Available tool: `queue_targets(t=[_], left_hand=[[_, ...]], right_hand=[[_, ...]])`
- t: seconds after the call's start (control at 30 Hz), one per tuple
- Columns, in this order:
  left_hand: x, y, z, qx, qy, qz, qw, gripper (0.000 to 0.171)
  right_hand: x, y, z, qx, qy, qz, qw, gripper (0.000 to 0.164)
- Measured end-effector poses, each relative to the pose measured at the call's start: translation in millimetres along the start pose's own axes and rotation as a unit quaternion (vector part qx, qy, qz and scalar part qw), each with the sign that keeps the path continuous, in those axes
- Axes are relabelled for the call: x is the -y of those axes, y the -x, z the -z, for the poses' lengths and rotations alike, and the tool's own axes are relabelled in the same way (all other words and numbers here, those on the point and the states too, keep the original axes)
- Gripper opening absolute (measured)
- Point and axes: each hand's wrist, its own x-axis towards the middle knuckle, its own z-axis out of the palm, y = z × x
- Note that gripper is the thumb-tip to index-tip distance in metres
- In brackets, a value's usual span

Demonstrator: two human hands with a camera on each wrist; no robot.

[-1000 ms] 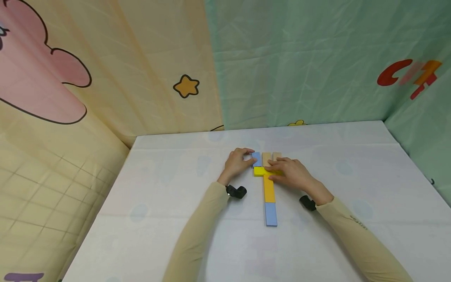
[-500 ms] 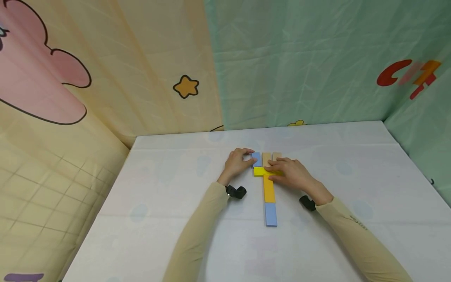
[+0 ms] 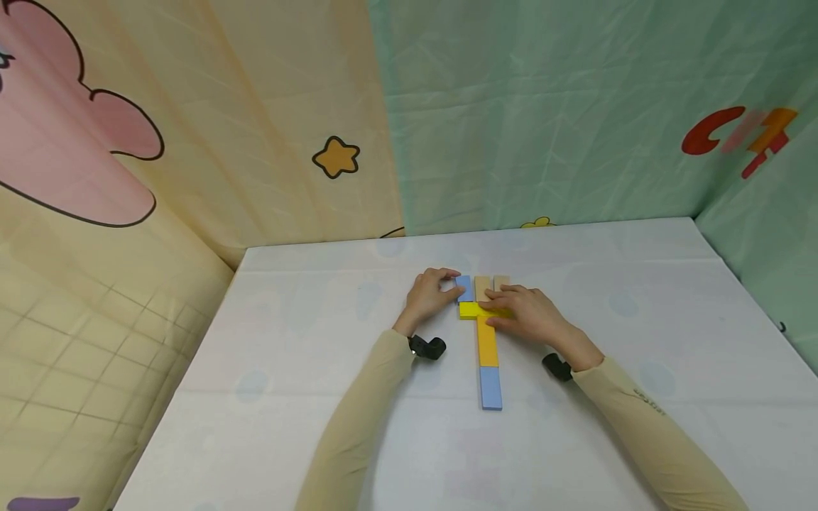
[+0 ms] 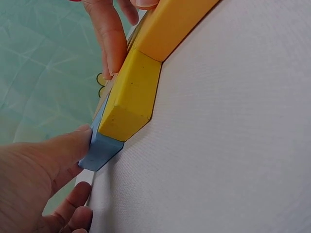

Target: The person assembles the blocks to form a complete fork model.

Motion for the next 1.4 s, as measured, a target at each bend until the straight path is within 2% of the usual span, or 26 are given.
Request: queue_targets(t=[0.53, 1.4], left_hand=[[1.4, -0.5, 2.1, 0.003, -0.002, -0.004, 1.0, 0.038], [-4.8, 2.3, 9.9, 0.031, -0.002, 0.017, 0.9994, 0.039]], right_hand=[[2.2, -2.3, 1.9, 0.001, 0.0, 0.002, 1.0, 0.041], [6.1, -8.0, 6.1, 0.01, -0.009, 0.006, 1.0, 0.04]])
